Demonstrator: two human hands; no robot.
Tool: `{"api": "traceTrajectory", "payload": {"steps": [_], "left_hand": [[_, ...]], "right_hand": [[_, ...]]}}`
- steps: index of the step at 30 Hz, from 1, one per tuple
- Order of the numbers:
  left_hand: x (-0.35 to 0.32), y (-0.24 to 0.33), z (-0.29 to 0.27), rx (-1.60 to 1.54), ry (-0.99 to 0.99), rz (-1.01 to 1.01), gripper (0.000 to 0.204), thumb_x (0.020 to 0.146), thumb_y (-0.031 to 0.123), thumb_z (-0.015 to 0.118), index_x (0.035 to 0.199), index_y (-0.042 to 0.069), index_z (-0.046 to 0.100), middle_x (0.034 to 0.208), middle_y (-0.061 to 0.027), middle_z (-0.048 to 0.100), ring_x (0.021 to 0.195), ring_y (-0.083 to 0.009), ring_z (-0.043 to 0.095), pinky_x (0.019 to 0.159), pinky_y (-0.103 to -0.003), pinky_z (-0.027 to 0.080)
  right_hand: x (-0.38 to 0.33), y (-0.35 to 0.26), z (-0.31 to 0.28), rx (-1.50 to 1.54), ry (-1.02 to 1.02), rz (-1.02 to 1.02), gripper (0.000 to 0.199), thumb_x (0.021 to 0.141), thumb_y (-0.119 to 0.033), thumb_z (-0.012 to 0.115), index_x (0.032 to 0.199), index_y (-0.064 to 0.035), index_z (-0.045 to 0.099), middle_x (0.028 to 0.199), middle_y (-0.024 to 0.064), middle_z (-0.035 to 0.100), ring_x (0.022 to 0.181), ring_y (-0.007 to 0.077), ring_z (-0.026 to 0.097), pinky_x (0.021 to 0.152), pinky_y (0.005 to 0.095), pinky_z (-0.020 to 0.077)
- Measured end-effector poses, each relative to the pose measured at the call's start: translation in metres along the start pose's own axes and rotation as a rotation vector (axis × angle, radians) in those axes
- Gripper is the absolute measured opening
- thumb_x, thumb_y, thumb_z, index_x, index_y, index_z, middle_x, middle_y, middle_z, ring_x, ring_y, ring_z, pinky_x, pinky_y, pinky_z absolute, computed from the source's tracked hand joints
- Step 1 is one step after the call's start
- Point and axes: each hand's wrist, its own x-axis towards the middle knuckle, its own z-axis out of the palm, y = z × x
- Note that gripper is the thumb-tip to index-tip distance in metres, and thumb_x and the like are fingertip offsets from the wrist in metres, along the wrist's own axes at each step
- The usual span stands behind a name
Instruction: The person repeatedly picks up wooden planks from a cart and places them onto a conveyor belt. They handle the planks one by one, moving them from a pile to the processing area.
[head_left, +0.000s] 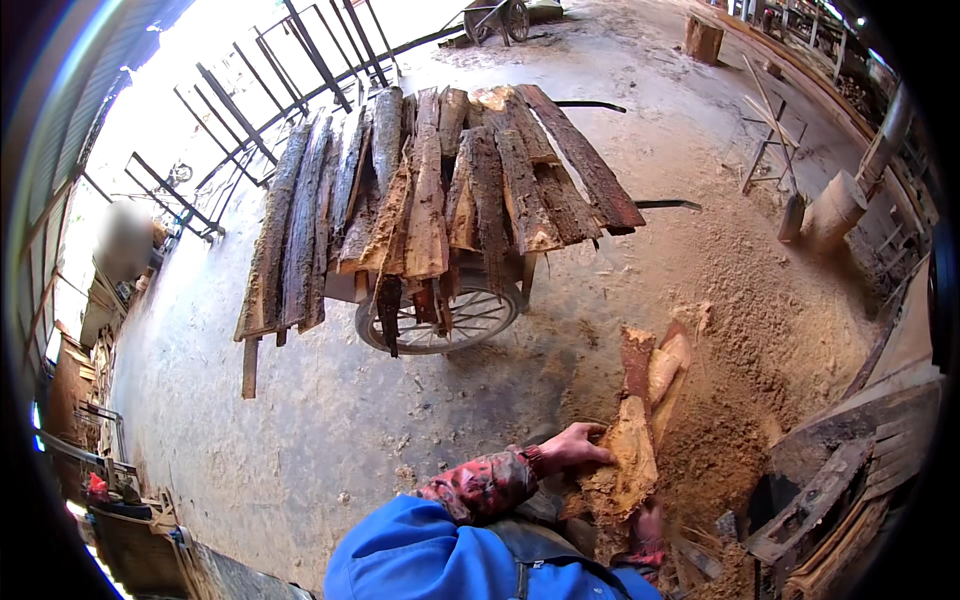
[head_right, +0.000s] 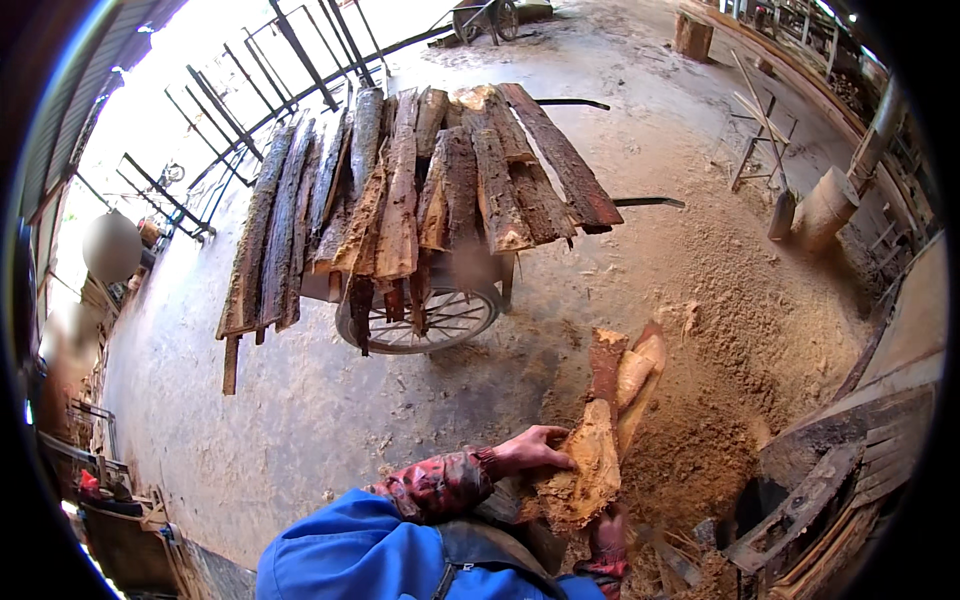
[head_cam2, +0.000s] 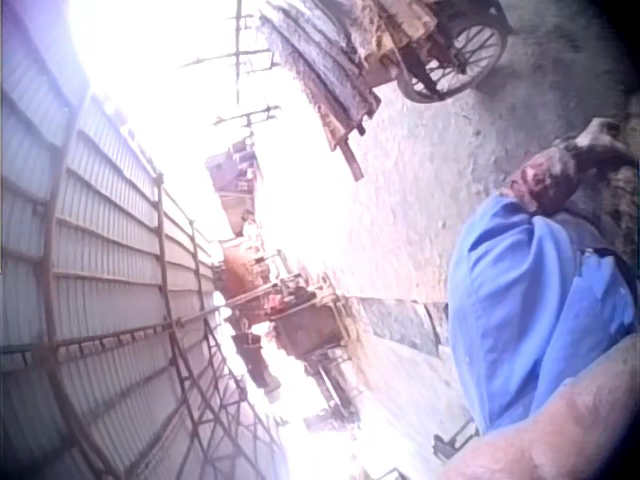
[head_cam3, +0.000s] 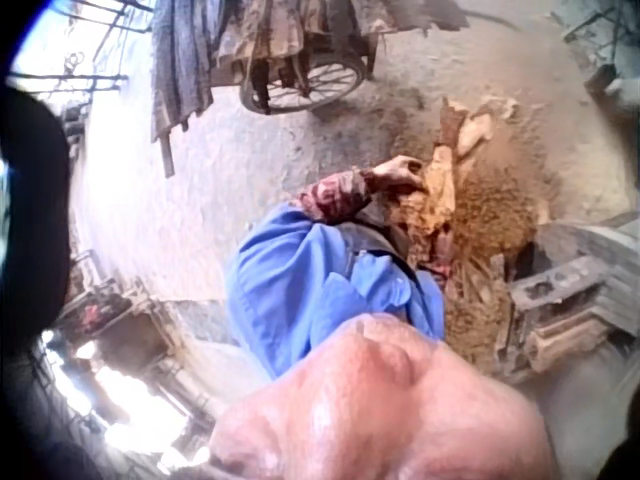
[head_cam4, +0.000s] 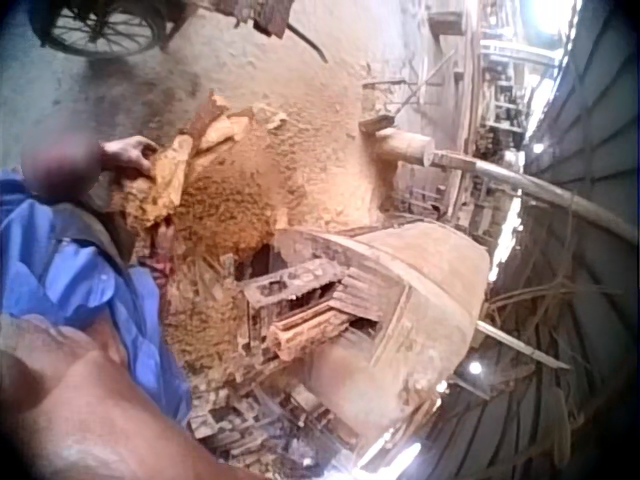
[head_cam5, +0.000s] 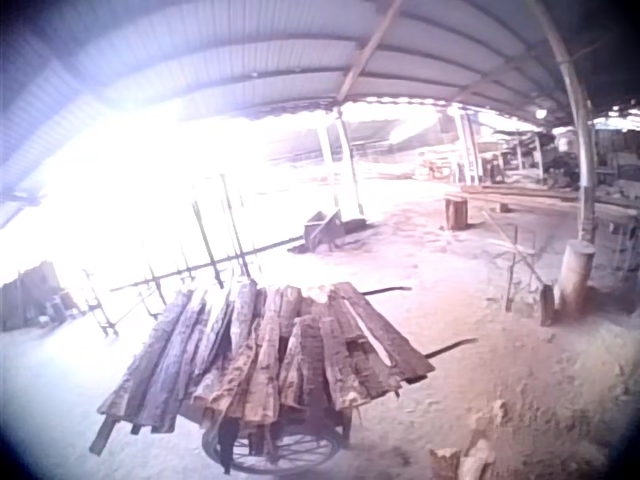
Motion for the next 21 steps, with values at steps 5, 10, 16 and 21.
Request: {"api": "traceTrajectory", "payload": {"steps": [5,10,16,21], "left_hand": [[-0.033,0.002,-0.028,-0.001,0.047,0.056,0.071,0.075,0.016,0.075,0.13,-0.011,0.038,0.115,-0.0124,0.058,0.101,-0.0146,0.055,0.088,-0.028,0.046],[-0.071,0.024,-0.07,-0.132,0.064,0.137,0.071,0.077,0.012,0.074,0.131,-0.01,0.035,0.114,-0.0116,0.058,0.101,-0.0146,0.055,0.089,-0.029,0.045],[-0.104,0.041,-0.159,-0.17,0.058,0.287,0.069,0.078,0.011,0.073,0.132,-0.006,0.035,0.118,-0.0097,0.055,0.106,-0.014,0.051,0.092,-0.029,0.043],[-0.143,0.066,-0.244,-0.271,0.061,0.384,0.068,0.078,0.011,0.073,0.133,-0.004,0.036,0.123,-0.011,0.052,0.11,-0.0149,0.049,0.096,-0.03,0.041]], "right_hand": [[0.022,0.022,0.038,0.49,0.028,0.241,0.027,0.084,-0.011,0.05,0.103,0.0047,0.061,0.104,0.0183,0.058,0.098,0.0297,0.056,0.086,0.0361,0.0449],[0.047,-0.098,0.047,0.781,-0.098,0.306,0.03,0.081,-0.006,0.049,0.107,0.0056,0.058,0.103,0.0156,0.062,0.087,0.0237,0.061,0.076,0.0336,0.0496],[0.077,-0.179,0.107,0.753,-0.071,0.136,0.031,0.084,-0.003,0.046,0.112,0.0046,0.056,0.108,0.0142,0.062,0.094,0.0237,0.061,0.082,0.0342,0.0492],[0.102,-0.27,0.163,0.768,0.001,0.154,0.031,0.085,-0.001,0.046,0.115,0.0043,0.054,0.109,0.0138,0.062,0.097,0.0236,0.06,0.085,0.0342,0.0486]]}}
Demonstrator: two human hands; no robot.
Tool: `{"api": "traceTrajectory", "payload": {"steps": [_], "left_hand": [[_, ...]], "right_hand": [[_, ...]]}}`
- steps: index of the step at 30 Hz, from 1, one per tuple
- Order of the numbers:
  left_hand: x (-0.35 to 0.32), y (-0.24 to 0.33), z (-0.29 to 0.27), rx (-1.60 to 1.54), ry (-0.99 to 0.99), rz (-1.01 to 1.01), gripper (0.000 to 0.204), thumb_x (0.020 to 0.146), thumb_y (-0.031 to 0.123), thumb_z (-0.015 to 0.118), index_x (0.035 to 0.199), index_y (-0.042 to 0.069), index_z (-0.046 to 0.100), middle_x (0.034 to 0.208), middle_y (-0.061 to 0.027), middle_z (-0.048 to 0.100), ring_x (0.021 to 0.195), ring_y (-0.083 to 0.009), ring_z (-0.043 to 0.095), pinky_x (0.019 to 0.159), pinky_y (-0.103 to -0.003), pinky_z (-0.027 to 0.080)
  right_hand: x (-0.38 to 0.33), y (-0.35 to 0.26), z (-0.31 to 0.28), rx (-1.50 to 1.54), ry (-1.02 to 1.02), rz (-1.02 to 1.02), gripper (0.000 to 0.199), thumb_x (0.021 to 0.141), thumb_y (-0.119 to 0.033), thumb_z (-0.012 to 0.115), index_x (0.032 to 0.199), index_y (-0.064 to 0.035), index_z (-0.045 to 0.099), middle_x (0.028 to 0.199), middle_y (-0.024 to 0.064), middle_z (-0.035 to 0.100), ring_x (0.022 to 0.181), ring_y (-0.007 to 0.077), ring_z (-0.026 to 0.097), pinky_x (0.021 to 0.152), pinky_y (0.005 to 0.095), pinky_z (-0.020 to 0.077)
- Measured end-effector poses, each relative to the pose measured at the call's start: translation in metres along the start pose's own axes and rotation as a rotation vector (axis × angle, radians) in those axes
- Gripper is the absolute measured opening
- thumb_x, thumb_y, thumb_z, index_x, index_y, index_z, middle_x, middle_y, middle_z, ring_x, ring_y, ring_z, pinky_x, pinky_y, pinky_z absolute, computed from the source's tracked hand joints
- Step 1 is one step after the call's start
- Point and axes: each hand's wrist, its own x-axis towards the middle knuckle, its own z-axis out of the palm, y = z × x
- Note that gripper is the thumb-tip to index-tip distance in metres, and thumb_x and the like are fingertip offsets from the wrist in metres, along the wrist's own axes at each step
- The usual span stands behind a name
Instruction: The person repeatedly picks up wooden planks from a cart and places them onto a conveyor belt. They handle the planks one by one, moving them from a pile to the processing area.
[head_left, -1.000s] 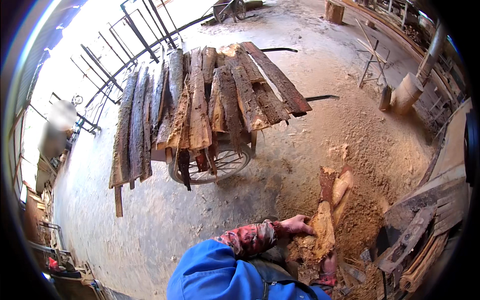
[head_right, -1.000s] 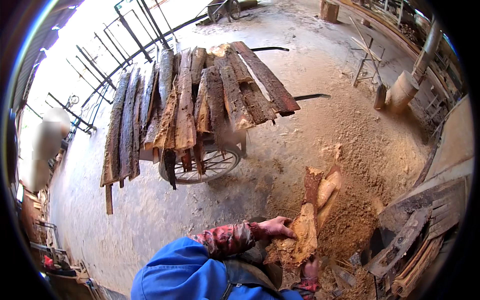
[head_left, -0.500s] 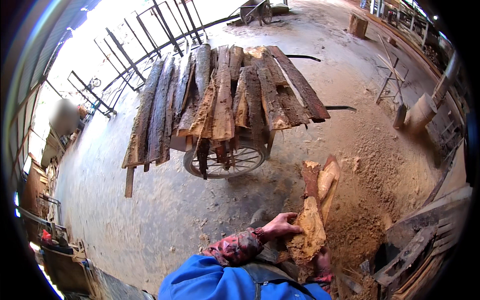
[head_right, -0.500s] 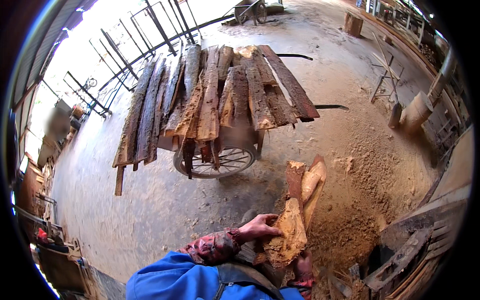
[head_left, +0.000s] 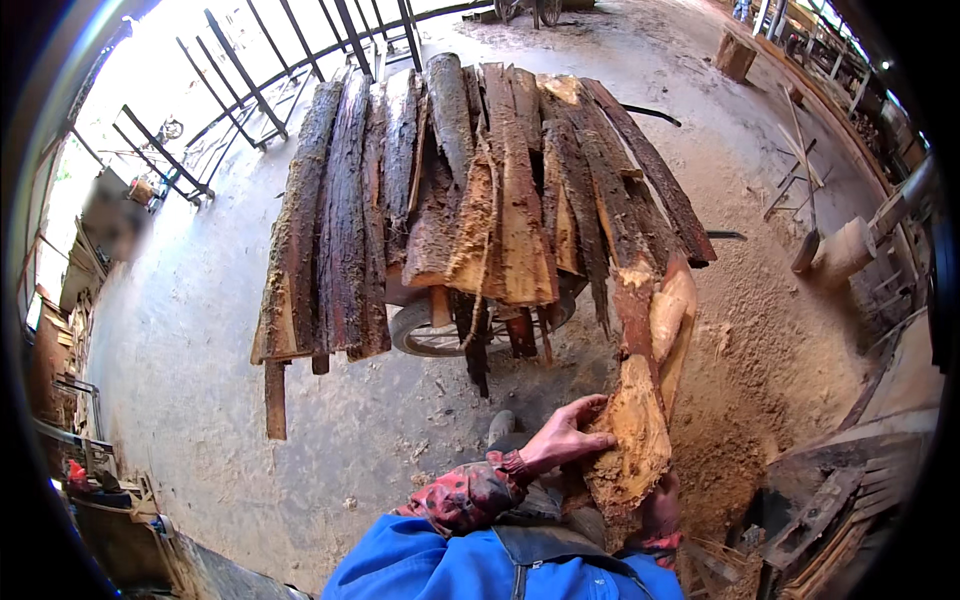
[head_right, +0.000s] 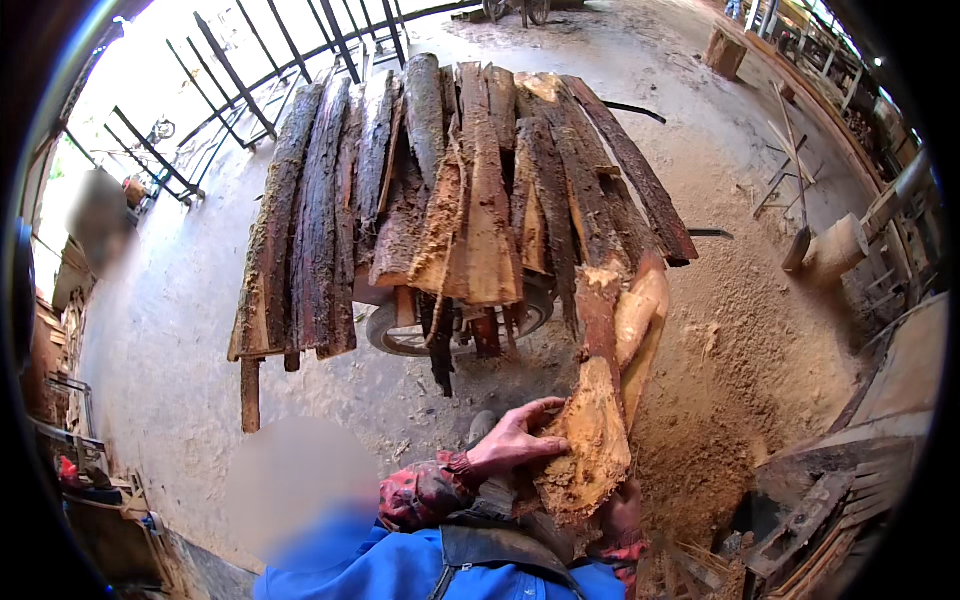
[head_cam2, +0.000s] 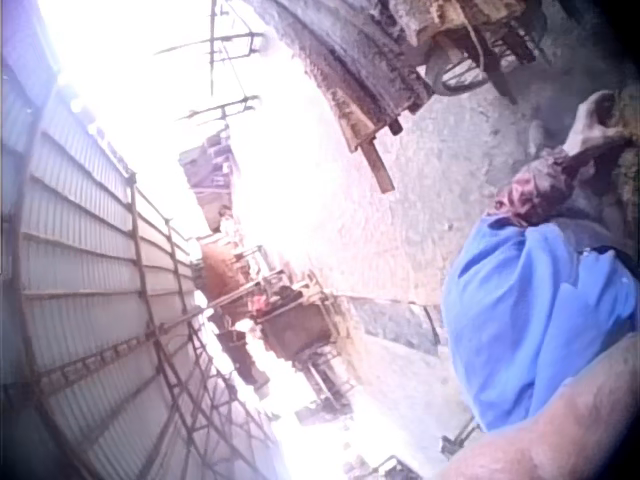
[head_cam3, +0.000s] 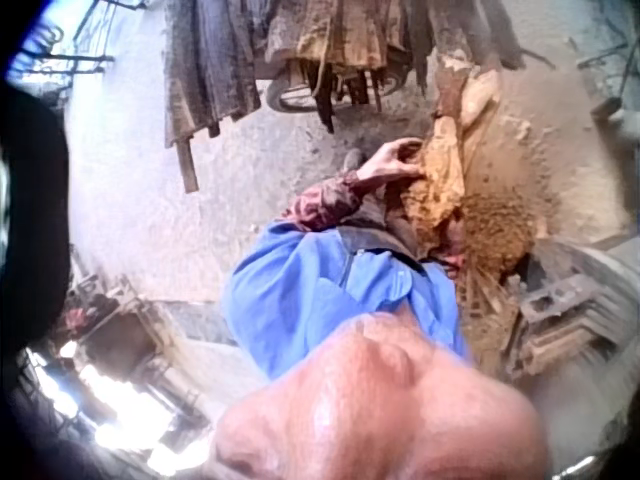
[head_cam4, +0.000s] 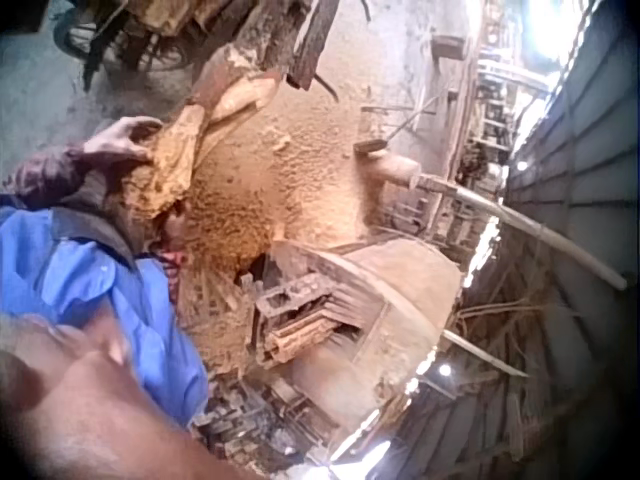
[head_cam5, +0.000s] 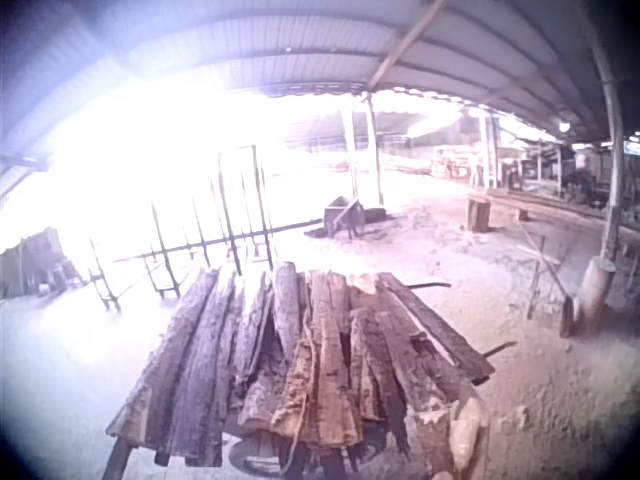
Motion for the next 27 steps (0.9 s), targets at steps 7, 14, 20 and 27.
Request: {"api": "traceTrajectory", "payload": {"steps": [7,14,20,27], "left_hand": [[-0.023,0.078,-0.085,-0.031,0.108,0.161,0.067,0.078,0.009,0.073,0.133,-0.001,0.037,0.123,-0.0087,0.052,0.11,-0.0138,0.049,0.096,-0.029,0.042],[-0.046,0.16,-0.141,-0.014,0.233,0.399,0.063,0.076,0.003,0.072,0.131,-0.001,0.041,0.123,-0.011,0.053,0.111,-0.0167,0.051,0.095,-0.031,0.042],[-0.066,0.225,-0.25,0.0,0.429,0.488,0.057,0.076,0.002,0.069,0.127,-0.002,0.044,0.107,-0.0148,0.062,0.091,-0.0186,0.061,0.08,-0.03,0.052],[-0.084,0.179,-0.36,1.167,0.918,0.305,0.075,0.065,0.033,0.08,0.12,-0.006,0.049,0.118,-0.0213,0.054,0.111,-0.0278,0.051,0.094,-0.034,0.041]], "right_hand": [[0.044,-0.046,0.123,0.043,-0.139,-0.048,0.035,0.083,0.0,0.046,0.116,0.0058,0.054,0.109,0.0136,0.062,0.097,0.0223,0.06,0.084,0.033,0.0483],[0.088,-0.091,0.206,-0.104,-0.363,-0.179,0.033,0.083,-0.004,0.045,0.113,0.0064,0.056,0.101,0.0151,0.064,0.09,0.0213,0.062,0.078,0.0316,0.0491],[0.166,-0.127,0.312,-0.295,-0.519,-0.108,0.021,0.086,-0.011,0.054,0.098,0.0053,0.06,0.086,0.0086,0.065,0.075,0.0152,0.061,0.064,0.0273,0.0477],[0.182,-0.078,0.31,-0.524,-0.466,-0.133,0.024,0.084,-0.013,0.058,0.094,0.0074,0.063,0.08,0.0145,0.066,0.068,0.0175,0.062,0.062,0.0278,0.0502]]}}
